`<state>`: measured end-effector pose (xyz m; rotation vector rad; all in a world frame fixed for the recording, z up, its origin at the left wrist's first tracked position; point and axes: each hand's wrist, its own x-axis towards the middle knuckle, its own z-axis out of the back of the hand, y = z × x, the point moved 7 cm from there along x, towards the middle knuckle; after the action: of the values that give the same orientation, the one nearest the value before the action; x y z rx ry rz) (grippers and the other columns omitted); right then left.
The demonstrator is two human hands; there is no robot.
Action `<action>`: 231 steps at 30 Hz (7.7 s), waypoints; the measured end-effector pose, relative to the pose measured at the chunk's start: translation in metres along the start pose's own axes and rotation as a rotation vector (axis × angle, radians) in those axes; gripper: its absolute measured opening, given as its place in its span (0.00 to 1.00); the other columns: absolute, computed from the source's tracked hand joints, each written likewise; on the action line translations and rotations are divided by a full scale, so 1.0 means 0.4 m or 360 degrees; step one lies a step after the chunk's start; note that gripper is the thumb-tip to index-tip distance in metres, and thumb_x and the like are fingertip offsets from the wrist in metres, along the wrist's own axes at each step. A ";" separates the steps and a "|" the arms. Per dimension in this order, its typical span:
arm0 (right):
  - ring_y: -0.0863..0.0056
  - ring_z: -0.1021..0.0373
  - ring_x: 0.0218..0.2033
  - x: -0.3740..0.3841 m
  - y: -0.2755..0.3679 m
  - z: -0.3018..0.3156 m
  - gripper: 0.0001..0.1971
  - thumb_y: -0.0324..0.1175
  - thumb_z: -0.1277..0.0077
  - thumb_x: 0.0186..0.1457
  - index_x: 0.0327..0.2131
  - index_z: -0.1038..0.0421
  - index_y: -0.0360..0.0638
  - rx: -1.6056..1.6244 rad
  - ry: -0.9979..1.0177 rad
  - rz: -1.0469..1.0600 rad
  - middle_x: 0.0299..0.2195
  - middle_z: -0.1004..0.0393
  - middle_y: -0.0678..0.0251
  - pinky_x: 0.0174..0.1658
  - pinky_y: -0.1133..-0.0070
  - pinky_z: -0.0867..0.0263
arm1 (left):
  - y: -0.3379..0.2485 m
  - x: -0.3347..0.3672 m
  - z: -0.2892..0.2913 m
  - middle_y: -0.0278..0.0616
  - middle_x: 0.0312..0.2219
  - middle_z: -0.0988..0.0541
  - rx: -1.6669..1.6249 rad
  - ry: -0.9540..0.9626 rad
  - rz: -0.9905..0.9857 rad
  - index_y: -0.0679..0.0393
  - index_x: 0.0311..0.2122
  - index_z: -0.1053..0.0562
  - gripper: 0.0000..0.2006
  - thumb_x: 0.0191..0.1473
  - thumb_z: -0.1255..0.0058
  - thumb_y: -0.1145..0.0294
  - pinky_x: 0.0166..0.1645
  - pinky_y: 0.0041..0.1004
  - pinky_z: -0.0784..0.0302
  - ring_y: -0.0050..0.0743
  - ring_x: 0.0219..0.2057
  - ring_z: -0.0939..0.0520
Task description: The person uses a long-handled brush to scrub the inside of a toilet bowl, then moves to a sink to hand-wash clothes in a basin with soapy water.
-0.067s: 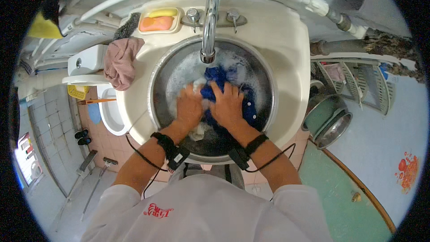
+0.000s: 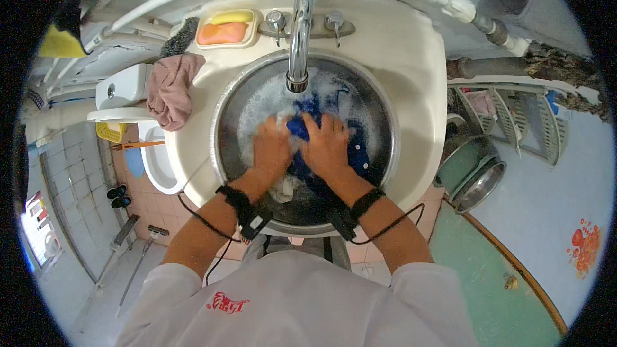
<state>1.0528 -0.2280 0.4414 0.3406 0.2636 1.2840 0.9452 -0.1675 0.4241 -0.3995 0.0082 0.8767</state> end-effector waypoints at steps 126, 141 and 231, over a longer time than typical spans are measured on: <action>0.47 0.37 0.48 -0.127 0.028 0.159 0.27 0.48 0.44 0.55 0.48 0.33 0.34 0.0510 0.0071 -0.0272 0.49 0.36 0.45 0.48 0.60 0.37 | -0.038 -0.168 0.196 0.62 0.61 0.44 -0.0586 0.0169 -0.0321 0.53 0.60 0.37 0.39 0.39 0.34 0.70 0.60 0.51 0.36 0.71 0.60 0.39; 0.51 0.24 0.31 0.154 -0.128 -0.141 0.14 0.42 0.45 0.49 0.25 0.22 0.38 -0.0218 0.0470 -0.0296 0.27 0.22 0.50 0.36 0.60 0.28 | 0.053 0.122 -0.089 0.54 0.26 0.20 -0.0158 0.0280 0.0149 0.58 0.33 0.24 0.13 0.53 0.46 0.57 0.37 0.51 0.24 0.57 0.31 0.18; 0.50 0.36 0.58 0.101 -0.174 -0.004 0.39 0.60 0.44 0.52 0.55 0.32 0.35 0.1115 0.0021 -0.1121 0.55 0.33 0.43 0.62 0.67 0.43 | 0.133 0.172 -0.053 0.57 0.43 0.21 -0.1582 0.0083 0.0714 0.64 0.44 0.24 0.32 0.49 0.41 0.41 0.47 0.35 0.26 0.41 0.42 0.20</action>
<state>1.1245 -0.2057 0.4128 0.7537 0.7738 0.4643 0.9530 -0.0931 0.3747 -1.3871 -0.3112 1.2796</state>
